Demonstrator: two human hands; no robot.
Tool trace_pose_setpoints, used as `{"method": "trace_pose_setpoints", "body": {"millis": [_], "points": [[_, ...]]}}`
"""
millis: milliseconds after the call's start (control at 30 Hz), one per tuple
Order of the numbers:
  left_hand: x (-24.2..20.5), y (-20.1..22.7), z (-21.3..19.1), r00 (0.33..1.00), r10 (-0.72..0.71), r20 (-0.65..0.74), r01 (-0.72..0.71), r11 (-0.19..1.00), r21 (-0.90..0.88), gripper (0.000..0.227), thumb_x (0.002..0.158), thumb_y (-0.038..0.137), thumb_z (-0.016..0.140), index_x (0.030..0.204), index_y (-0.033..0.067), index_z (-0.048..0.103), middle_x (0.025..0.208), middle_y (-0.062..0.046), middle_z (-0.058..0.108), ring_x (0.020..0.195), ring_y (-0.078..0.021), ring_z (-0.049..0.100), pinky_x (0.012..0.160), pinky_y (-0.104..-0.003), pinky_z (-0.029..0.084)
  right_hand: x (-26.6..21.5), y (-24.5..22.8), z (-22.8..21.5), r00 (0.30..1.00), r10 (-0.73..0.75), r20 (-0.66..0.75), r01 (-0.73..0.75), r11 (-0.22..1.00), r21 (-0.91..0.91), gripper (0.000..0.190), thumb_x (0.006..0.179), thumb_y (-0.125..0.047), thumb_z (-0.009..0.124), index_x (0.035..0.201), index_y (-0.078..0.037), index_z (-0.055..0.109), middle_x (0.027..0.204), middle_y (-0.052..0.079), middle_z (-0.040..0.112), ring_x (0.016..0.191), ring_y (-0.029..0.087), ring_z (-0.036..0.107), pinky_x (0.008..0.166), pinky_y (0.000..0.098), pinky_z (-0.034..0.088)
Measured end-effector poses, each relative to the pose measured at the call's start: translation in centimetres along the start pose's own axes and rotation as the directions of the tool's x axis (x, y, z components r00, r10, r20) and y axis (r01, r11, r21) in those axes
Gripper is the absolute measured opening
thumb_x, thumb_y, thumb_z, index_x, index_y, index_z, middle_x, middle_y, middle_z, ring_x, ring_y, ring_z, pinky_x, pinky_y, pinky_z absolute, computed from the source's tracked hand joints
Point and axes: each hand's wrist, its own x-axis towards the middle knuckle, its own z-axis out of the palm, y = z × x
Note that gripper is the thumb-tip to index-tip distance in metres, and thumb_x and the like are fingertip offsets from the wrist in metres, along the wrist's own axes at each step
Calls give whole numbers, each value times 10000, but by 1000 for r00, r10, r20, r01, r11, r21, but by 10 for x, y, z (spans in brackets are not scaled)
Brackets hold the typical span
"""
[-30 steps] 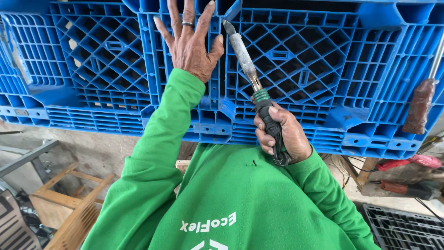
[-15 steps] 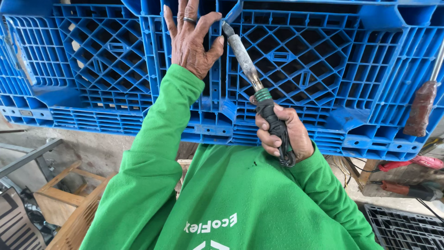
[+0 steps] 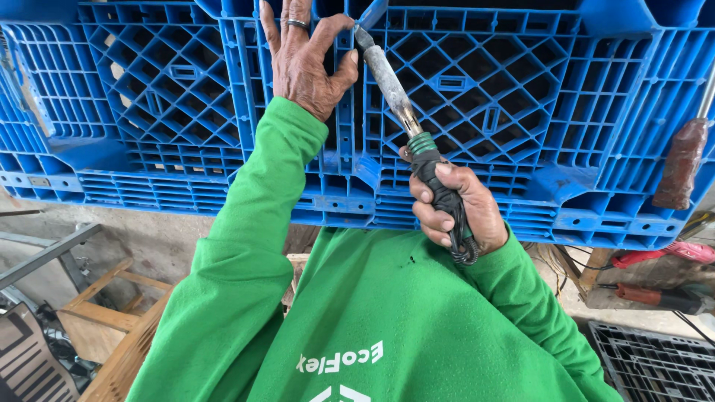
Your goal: The person uses a soldering iron to melt and fuse seams on a blue plastic crate. They hold the crate steady with one hand while applying the hot tip along the grid lines to join plastic sections.
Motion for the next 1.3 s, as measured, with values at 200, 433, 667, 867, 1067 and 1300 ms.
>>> {"method": "trace_pose_setpoints", "body": {"millis": [200, 433, 667, 867, 1067, 1300], "points": [[0, 1, 1, 1000, 4, -11, -4, 1000, 6, 369, 944, 293, 850, 1277, 236, 703, 1601, -158, 378, 1545, -392, 259, 1290, -619, 8, 1, 4, 9, 999, -15, -47, 12, 998, -57, 564, 1051, -261, 497, 1527, 13, 368, 919, 77, 478, 525, 80, 440, 392, 233, 424], [0, -3, 4, 1000, -2, -3, 2, 1000, -1, 363, 960, 312, 859, 1280, 240, 704, 1602, -157, 377, 1546, -393, 254, 1286, -621, 0, -2, 7, 10, 998, -39, -57, 35, 997, -75, 565, 1049, -253, 483, 1530, 21, 365, 911, 82, 481, 520, 79, 441, 384, 226, 422], [-1, -5, 7, 1000, 5, -11, -5, 1000, 5, 372, 934, 280, 833, 1282, 241, 707, 1617, -157, 360, 1553, -392, 243, 1287, -619, -4, -3, -4, 9, 999, -16, -42, 14, 998, -61, 564, 1054, -260, 494, 1533, 9, 361, 910, 84, 480, 519, 85, 442, 382, 237, 424], [1, 0, 1, 1000, -1, -13, 1, 1000, -15, 385, 906, 249, 841, 1267, 236, 710, 1622, -150, 358, 1556, -386, 252, 1297, -621, 15, -3, -17, 12, 999, 46, -23, -47, 998, -34, 563, 1059, -271, 496, 1540, -13, 356, 916, 89, 481, 521, 99, 454, 375, 248, 430], [2, 7, -5, 999, 12, -48, -14, 999, -43, 391, 893, 229, 843, 1253, 215, 692, 1583, -168, 410, 1517, -398, 309, 1281, -610, 52, -7, -33, 17, 993, 116, -9, -116, 993, -5, 557, 1082, -266, 462, 1545, 20, 345, 926, 96, 476, 534, 107, 466, 398, 270, 467], [3, 9, -8, 999, 5, -44, -8, 998, -67, 389, 899, 234, 824, 1259, 217, 675, 1441, -131, 514, 1427, -395, 402, 1259, -630, 64, -7, -43, 30, 989, 133, -57, -134, 991, -6, 552, 1083, -254, 451, 1551, 14, 334, 928, 96, 476, 540, 106, 474, 399, 264, 481]]}}
